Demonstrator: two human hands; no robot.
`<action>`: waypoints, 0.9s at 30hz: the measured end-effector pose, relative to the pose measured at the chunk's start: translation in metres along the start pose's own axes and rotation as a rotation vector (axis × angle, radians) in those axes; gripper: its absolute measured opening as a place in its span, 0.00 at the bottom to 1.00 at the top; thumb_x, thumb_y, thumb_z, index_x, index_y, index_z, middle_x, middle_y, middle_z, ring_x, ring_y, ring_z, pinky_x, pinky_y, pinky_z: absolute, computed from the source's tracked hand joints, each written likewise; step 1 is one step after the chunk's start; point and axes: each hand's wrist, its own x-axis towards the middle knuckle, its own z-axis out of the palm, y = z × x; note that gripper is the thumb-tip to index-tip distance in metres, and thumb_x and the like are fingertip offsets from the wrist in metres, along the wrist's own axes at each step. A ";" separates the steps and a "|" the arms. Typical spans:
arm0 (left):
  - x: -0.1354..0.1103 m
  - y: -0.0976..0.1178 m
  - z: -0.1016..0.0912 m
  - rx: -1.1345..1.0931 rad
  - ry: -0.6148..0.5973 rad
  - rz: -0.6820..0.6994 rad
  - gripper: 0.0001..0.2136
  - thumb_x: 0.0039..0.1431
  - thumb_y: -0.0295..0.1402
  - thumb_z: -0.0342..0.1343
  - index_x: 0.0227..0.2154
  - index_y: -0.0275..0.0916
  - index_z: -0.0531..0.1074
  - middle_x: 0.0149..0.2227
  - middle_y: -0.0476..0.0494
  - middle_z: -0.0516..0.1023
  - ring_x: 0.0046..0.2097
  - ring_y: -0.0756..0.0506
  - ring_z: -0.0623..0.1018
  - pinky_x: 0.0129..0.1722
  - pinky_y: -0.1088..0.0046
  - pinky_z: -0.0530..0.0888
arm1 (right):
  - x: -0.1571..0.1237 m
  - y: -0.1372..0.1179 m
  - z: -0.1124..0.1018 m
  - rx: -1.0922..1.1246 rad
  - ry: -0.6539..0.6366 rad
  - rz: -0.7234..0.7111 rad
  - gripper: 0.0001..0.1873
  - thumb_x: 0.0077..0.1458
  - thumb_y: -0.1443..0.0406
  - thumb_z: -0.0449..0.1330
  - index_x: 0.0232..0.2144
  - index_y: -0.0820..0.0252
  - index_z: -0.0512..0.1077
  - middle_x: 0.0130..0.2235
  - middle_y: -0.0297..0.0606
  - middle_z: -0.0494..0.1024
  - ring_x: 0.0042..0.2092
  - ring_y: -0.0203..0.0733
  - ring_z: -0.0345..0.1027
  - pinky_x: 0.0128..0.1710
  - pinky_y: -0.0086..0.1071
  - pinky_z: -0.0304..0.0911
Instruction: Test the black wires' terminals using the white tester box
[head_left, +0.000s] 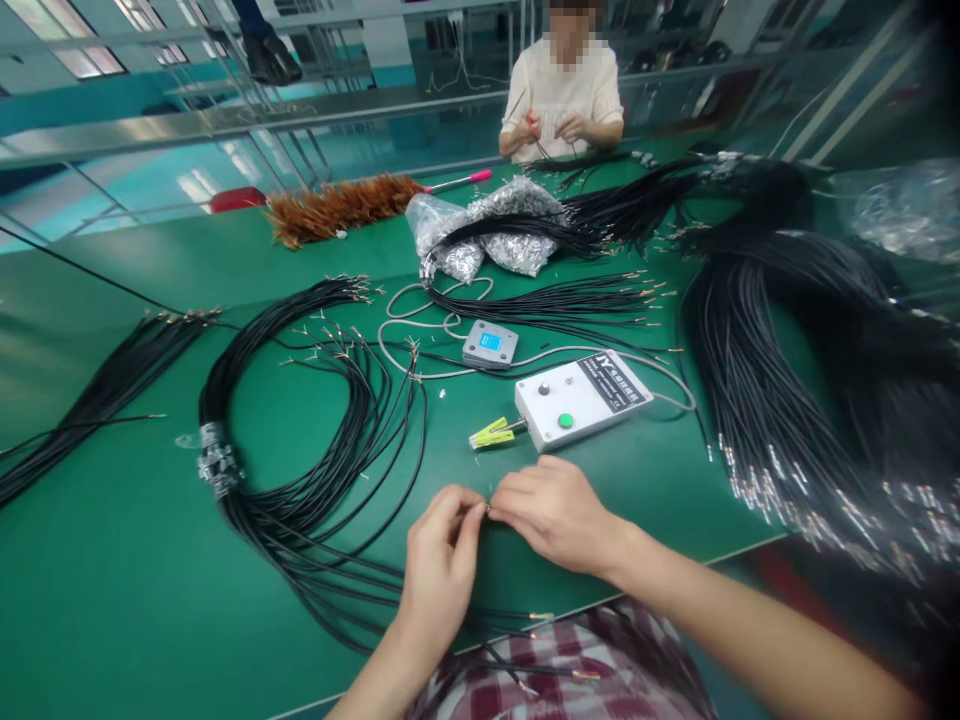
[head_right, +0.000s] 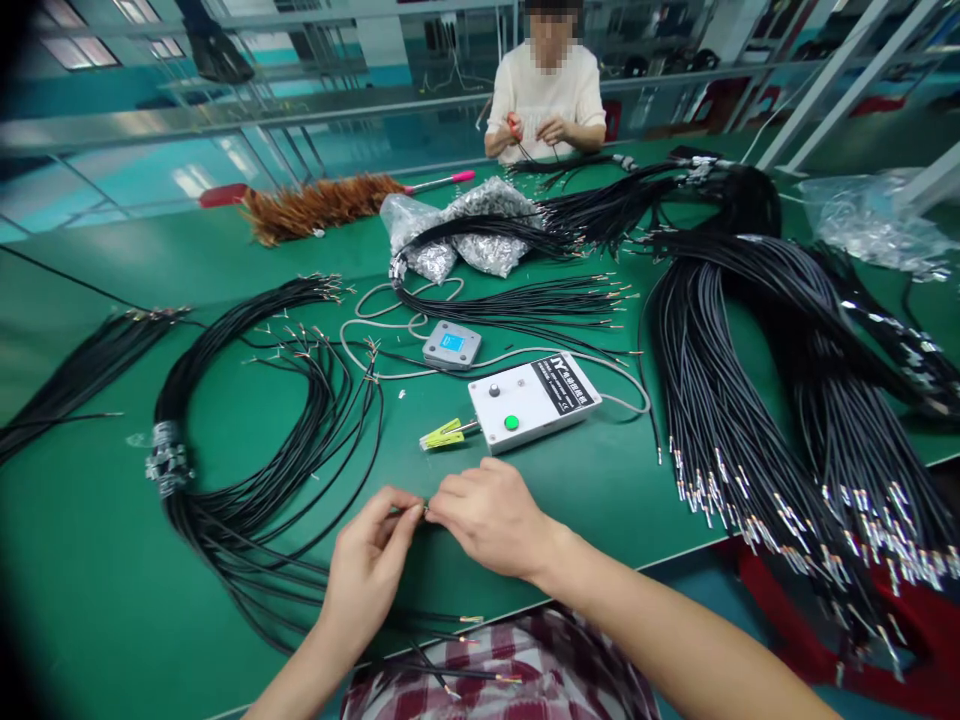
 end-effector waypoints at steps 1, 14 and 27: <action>0.004 0.000 -0.003 -0.015 0.012 0.004 0.08 0.60 0.35 0.54 0.27 0.38 0.69 0.25 0.51 0.68 0.26 0.51 0.68 0.25 0.78 0.64 | 0.001 0.002 -0.003 -0.026 0.014 0.021 0.15 0.67 0.63 0.51 0.30 0.59 0.73 0.30 0.33 0.78 0.31 0.37 0.66 0.31 0.35 0.46; 0.061 -0.006 -0.009 -0.316 0.077 -0.095 0.11 0.51 0.35 0.60 0.25 0.36 0.65 0.22 0.54 0.67 0.17 0.58 0.60 0.17 0.83 0.54 | 0.062 0.045 -0.017 -0.251 -0.337 0.184 0.05 0.58 0.69 0.62 0.38 0.59 0.77 0.37 0.39 0.82 0.44 0.44 0.67 0.41 0.39 0.45; 0.074 -0.011 0.001 -0.259 0.119 -0.063 0.10 0.49 0.35 0.60 0.23 0.37 0.65 0.21 0.55 0.66 0.17 0.57 0.61 0.16 0.82 0.56 | 0.065 0.038 -0.014 -0.394 -0.331 0.149 0.08 0.61 0.70 0.57 0.30 0.60 0.74 0.33 0.39 0.78 0.41 0.45 0.64 0.40 0.39 0.46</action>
